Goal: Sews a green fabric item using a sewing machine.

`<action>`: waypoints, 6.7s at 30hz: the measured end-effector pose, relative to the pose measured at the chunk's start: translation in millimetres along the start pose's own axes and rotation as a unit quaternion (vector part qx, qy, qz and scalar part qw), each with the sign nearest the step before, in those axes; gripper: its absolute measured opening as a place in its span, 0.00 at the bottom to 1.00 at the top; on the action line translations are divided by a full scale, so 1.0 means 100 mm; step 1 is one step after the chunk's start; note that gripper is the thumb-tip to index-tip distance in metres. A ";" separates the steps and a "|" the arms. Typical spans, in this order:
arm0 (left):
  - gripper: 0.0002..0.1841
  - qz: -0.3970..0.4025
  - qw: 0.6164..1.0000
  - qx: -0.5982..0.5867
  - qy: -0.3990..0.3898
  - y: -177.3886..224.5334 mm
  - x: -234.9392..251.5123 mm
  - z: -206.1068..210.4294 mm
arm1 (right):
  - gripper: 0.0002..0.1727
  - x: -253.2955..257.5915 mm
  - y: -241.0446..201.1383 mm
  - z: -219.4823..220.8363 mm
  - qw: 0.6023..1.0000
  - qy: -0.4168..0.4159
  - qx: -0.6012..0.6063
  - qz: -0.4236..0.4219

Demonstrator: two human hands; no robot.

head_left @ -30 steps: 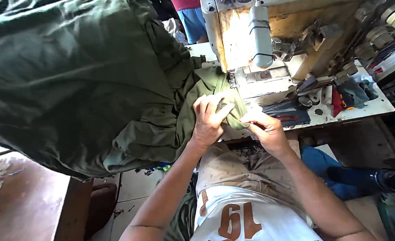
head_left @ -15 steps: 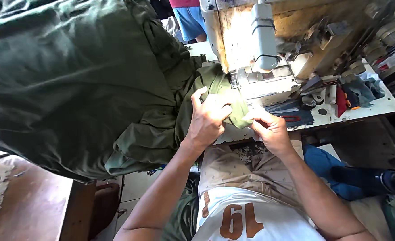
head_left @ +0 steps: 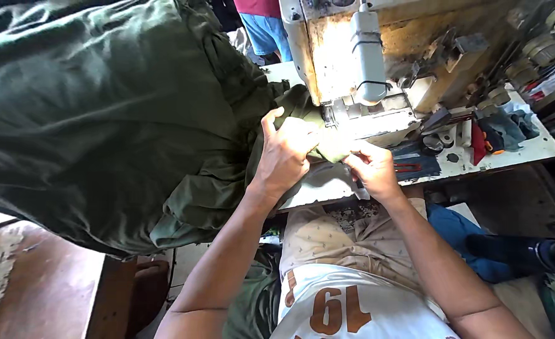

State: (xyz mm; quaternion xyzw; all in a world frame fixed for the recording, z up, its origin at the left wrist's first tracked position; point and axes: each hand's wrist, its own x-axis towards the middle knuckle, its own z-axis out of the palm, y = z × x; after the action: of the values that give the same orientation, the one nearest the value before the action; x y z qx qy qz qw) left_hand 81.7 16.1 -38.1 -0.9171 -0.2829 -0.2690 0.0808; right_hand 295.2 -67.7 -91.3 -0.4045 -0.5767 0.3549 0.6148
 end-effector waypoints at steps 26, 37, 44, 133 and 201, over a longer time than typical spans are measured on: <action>0.11 -0.040 0.996 -0.016 0.078 0.25 -0.12 0.25 | 0.09 -0.09 -0.02 -0.03 0.996 0.032 -0.064 -0.049; 0.10 0.008 0.995 0.008 0.100 0.15 -0.03 0.23 | 0.09 -0.06 -0.08 -0.02 0.998 0.041 -0.033 -0.041; 0.16 0.012 1.000 0.008 -0.005 0.17 -0.09 0.11 | 0.10 -0.16 0.10 -0.04 0.998 0.052 -0.041 -0.020; 0.27 0.063 0.993 -0.096 -0.022 0.39 -0.27 -0.04 | 0.08 -0.16 -0.19 -0.24 0.974 -0.160 -0.119 -0.112; 0.12 0.121 0.951 -0.270 -0.092 0.32 -0.11 -0.80 | 0.09 0.13 -0.46 -0.15 0.951 -0.256 -0.109 -0.134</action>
State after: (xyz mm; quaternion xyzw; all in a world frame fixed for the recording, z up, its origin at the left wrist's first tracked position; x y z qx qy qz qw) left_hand 55.9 -39.9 23.4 -0.9528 -0.0934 -0.2379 -0.1640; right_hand 309.9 -76.5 -44.4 -0.2838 -0.7986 0.2958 0.4407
